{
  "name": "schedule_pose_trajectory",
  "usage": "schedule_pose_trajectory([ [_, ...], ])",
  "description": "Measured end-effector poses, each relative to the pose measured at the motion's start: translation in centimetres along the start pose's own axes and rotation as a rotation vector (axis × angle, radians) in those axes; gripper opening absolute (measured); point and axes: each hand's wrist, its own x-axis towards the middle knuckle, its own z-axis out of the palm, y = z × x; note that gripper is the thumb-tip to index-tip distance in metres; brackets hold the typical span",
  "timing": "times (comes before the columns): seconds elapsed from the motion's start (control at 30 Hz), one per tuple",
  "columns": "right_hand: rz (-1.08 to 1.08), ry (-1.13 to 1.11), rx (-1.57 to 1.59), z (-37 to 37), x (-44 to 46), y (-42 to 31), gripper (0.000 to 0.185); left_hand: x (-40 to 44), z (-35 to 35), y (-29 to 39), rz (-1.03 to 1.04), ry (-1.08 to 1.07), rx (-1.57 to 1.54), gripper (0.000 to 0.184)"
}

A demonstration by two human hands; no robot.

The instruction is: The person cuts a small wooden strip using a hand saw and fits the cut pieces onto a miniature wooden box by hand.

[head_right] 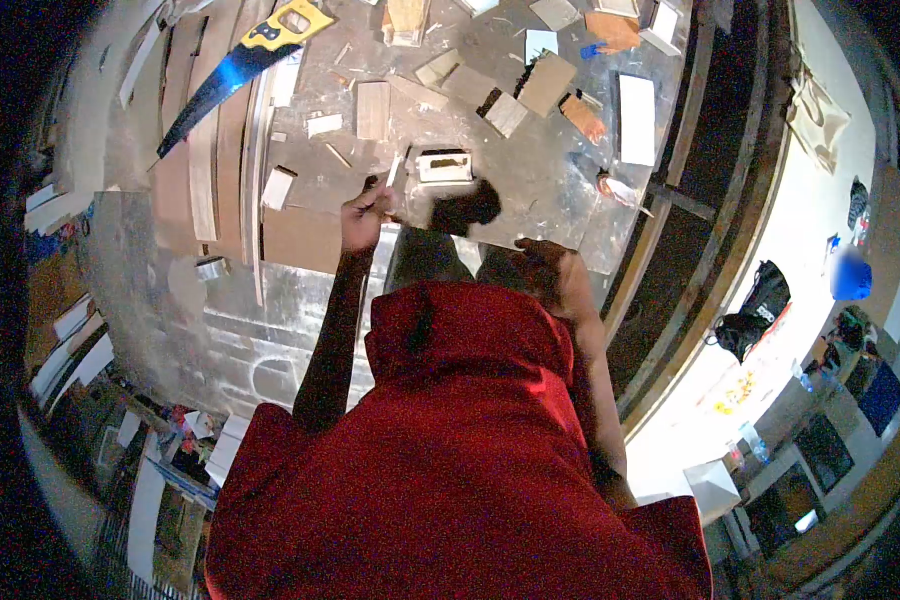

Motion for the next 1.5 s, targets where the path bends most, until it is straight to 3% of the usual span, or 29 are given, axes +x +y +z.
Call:
schedule_pose_trajectory([
  [0.13,0.149,-0.035,0.034,-1.0,-1.7,2.0,0.027,-0.2,1.4,-3.0,-0.151,0.022,-0.190,0.029],
  [0.3,0.130,-0.015,0.020,-2.3,-2.4,2.5,0.028,-1.0,3.7,-2.0,-0.239,0.083,-0.222,0.032],
  [0.37,0.136,-0.021,0.067,-2.6,-2.5,2.5,0.028,-0.8,4.2,-1.8,-0.296,0.152,-0.225,0.022],
  [0.73,0.160,-0.024,-0.049,-3.8,-2.8,3.0,0.026,0.2,4.6,-1.4,-0.353,0.203,-0.304,0.021],
  [0.9,0.161,0.026,0.086,-3.6,-3.2,3.2,0.026,0.4,4.9,-0.8,-0.377,0.225,-0.272,0.022],
  [0.97,0.179,0.051,0.160,-3.5,-3.4,3.6,0.026,0.1,4.8,-0.7,-0.349,0.231,-0.285,0.021],
  [1.03,0.121,0.030,0.043,-3.7,-3.3,4.1,0.026,-0.3,4.2,-0.7,-0.318,0.238,-0.298,0.021],
  [1.17,0.080,0.043,-0.008,-3.9,-3.0,3.9,0.026,-1.6,2.5,0.7,-0.159,0.242,-0.028,0.023],
  [1.27,0.206,0.016,0.018,-4.0,-2.1,2.5,0.026,-2.0,0.9,1.1,-0.015,0.267,0.004,0.024],
  [1.33,0.207,-0.052,0.057,-3.7,-1.2,2.1,0.027,-3.9,0.0,4.1,0.003,0.233,0.182,0.023],
  [1.37,0.143,-0.052,0.239,-2.6,-0.9,4.2,0.026,-4.6,-0.4,5.4,-0.001,0.234,0.203,0.023],
  [1.47,0.011,-0.078,0.292,-0.9,2.0,0.7,0.026,-5.3,-3.4,4.4,-0.010,0.230,0.127,0.022],
  [1.5,0.075,-0.082,0.121,-0.5,3.4,-1.8,0.025,-5.4,-4.5,4.0,0.090,0.239,0.130,0.024],
])
